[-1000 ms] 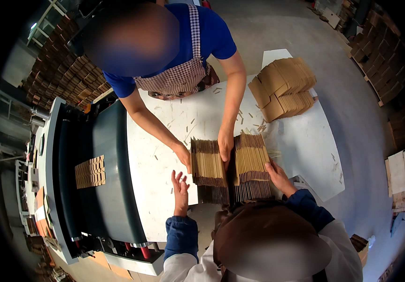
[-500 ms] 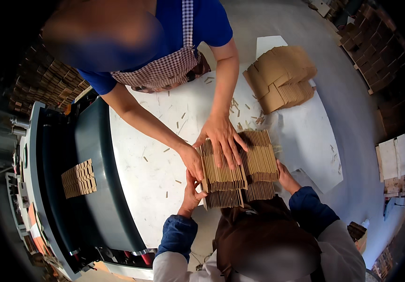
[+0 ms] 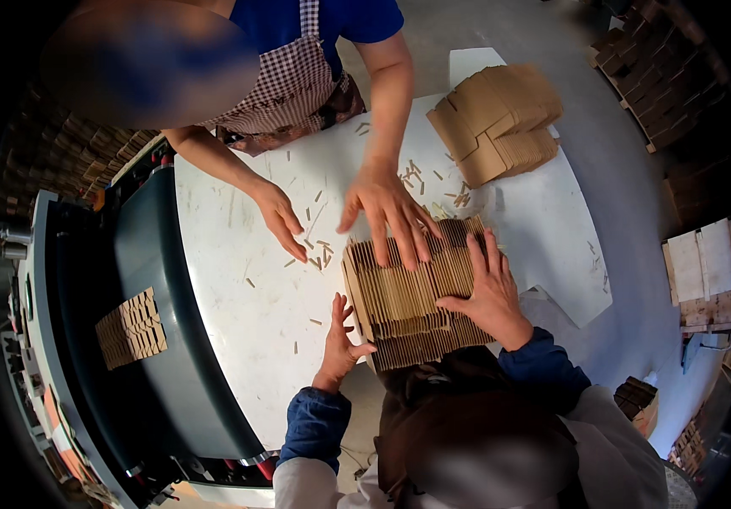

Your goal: The person stacks flat cardboard pieces, places them into a strapping machine, and secures them with pink plastic straps. They then remove the bundles and place them on a table, repeating the process with another stack of cardboard.

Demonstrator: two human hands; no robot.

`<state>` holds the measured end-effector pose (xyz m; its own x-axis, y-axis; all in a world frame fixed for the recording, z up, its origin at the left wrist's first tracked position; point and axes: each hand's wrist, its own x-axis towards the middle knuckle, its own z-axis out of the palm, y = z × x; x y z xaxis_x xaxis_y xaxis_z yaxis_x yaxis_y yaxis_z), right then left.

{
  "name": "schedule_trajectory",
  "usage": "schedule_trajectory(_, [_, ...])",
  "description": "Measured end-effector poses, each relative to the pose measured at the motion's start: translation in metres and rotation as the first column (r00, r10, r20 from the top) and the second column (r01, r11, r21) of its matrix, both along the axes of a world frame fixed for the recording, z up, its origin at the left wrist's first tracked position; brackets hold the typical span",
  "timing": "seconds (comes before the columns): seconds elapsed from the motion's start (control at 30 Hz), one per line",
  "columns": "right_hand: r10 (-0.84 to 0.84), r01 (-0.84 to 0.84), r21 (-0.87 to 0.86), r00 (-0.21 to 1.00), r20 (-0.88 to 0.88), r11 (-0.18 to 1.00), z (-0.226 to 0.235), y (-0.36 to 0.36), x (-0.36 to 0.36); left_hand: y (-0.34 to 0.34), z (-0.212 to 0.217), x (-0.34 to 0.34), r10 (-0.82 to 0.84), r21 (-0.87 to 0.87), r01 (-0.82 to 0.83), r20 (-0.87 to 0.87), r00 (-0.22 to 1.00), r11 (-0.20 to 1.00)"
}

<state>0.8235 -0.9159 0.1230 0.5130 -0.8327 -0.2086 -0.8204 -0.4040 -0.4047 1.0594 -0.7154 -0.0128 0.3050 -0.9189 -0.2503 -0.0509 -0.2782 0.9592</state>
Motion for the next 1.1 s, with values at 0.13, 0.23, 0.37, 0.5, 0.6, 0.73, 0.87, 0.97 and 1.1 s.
schedule_trajectory(0.13, [-0.179, -0.007, 0.342, 0.843, 0.508, 0.94, -0.021, -0.022, -0.025, 0.002, 0.001, 0.012, -0.139, 0.001, 0.144, 0.27, 0.953, 0.99])
schedule_trajectory(0.23, [-0.47, -0.048, 0.687, 0.694, 0.545, 0.725, -0.078, -0.05, -0.082, -0.01, 0.008, 0.017, -0.211, -0.001, 0.233, 0.419, 0.883, 0.972])
schedule_trajectory(0.37, [-0.128, -0.193, 0.617, 0.891, 0.437, 0.763, -0.165, -0.031, -0.116, -0.018, -0.002, 0.014, -0.219, -0.044, 0.272, 0.48, 0.849, 0.961])
schedule_trajectory(0.5, [0.021, -0.271, 0.406, 0.852, 0.524, 0.873, -0.146, -0.024, -0.082, -0.013, -0.009, 0.011, -0.169, -0.042, 0.2, 0.384, 0.908, 0.979])
schedule_trajectory(0.6, [0.035, -0.285, 0.505, 0.894, 0.447, 0.815, -0.135, -0.036, -0.082, -0.014, 0.009, 0.001, -0.116, -0.051, 0.138, 0.311, 0.943, 0.989])
schedule_trajectory(0.73, [0.227, -0.504, 0.435, 0.807, 0.546, 0.746, -0.099, -0.048, -0.046, 0.031, 0.048, -0.025, 0.027, -0.018, -0.023, 0.277, 0.96, 1.0])
schedule_trajectory(0.87, [0.518, -0.744, 0.317, 0.648, 0.558, 0.589, -0.081, -0.044, 0.006, 0.096, 0.076, -0.066, 0.297, 0.032, -0.311, 0.22, 0.929, 0.95])
schedule_trajectory(0.97, [0.676, -0.856, 0.309, 0.517, 0.525, 0.415, -0.062, -0.004, 0.06, 0.165, 0.087, -0.112, 0.545, 0.039, -0.553, 0.124, 0.829, 0.832])
schedule_trajectory(1.1, [0.796, -0.885, 0.422, 0.395, 0.459, 0.195, -0.037, 0.105, 0.122, 0.266, 0.09, -0.201, 0.787, 0.051, -0.796, 0.127, 0.604, 0.603])
